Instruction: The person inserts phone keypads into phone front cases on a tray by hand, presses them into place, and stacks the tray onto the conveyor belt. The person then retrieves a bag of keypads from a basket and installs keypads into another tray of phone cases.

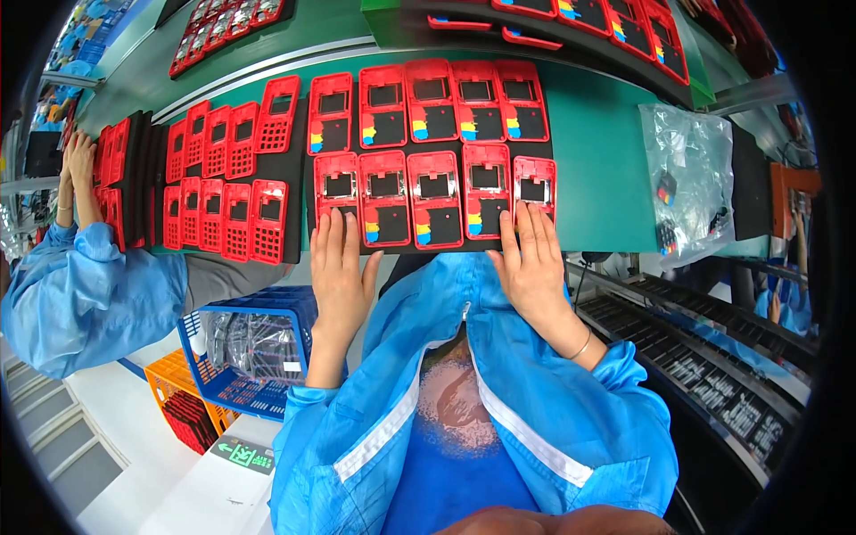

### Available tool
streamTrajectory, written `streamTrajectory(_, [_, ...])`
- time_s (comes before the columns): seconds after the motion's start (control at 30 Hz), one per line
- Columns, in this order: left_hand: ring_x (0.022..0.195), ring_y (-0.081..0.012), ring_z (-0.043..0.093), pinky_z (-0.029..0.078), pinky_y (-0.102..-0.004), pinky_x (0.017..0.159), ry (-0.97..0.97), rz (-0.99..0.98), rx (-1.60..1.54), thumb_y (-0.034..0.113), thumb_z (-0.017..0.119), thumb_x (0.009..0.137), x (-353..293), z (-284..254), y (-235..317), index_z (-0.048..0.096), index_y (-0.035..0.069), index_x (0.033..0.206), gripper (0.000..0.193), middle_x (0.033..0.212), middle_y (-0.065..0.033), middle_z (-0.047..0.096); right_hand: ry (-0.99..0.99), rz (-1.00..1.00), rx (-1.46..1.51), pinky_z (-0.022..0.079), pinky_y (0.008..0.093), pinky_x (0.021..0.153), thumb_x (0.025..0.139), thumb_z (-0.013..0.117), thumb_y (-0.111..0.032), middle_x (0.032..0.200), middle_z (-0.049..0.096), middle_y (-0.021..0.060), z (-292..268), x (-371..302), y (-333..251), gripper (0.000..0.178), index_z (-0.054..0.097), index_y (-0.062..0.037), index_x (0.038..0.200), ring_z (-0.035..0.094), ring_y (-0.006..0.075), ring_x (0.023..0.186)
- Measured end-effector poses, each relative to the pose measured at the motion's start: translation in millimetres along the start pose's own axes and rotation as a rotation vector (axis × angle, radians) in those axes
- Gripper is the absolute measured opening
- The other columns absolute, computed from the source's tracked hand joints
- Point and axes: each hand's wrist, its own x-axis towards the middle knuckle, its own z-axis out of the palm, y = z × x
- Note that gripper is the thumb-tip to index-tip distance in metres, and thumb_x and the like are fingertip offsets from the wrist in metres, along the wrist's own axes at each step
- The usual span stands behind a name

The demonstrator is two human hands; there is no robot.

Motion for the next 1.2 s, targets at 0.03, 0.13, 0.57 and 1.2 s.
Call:
streamTrajectory(0.03, [0.146,-0.0450,0.038,0.031,-0.0571,0.119,-0.002,-0.008,-0.029,0.025,0.072,0.094,1.0,0.7,-2.0,0.049,-0.005,0.147,0.065,0.153,-0.0271,0.045,0.002,0.000,-0.017,0.041,0.0561,0.115,0.082,0.080,-0.023,0.147,0.051,0.0284,2.4,0.0,-0.7,0.072,0.054,0.0019,0.144,0.049,0.0461,0.138])
streamTrajectory(0.13, [0.142,-0.0431,0.042,0.035,-0.0547,0.117,0.017,0.019,-0.043,0.027,0.075,0.092,0.5,3.6,-9.1,0.054,-0.001,0.145,0.064,0.150,-0.0240,0.049,0.002,-0.014,-0.032,0.041,0.0557,0.115,0.081,0.080,-0.023,0.148,0.050,0.0280,5.3,-2.7,0.6,0.072,0.054,0.0013,0.144,0.048,0.0458,0.139])
streamTrajectory(0.57, [0.145,-0.0445,0.041,0.029,-0.0570,0.121,0.050,-0.015,0.077,0.032,0.073,0.094,1.9,-3.7,4.8,0.051,0.000,0.147,0.065,0.154,-0.0311,0.042,0.013,0.199,0.149,0.024,0.0631,0.121,0.089,0.076,-0.035,0.161,0.030,0.0280,-12.7,0.1,9.9,0.077,0.046,-0.0022,0.152,0.026,0.0516,0.149])
streamTrajectory(1.2, [0.150,-0.0377,0.037,0.012,-0.0709,0.120,-0.054,0.110,0.138,0.037,0.053,0.105,121.6,16.2,-54.5,0.044,-0.010,0.148,0.064,0.158,-0.0294,0.040,-0.025,-0.213,0.151,0.024,0.0501,0.125,0.096,0.058,-0.055,0.154,0.046,0.0280,81.9,177.8,-58.5,0.082,0.050,0.0121,0.143,0.038,0.0380,0.149])
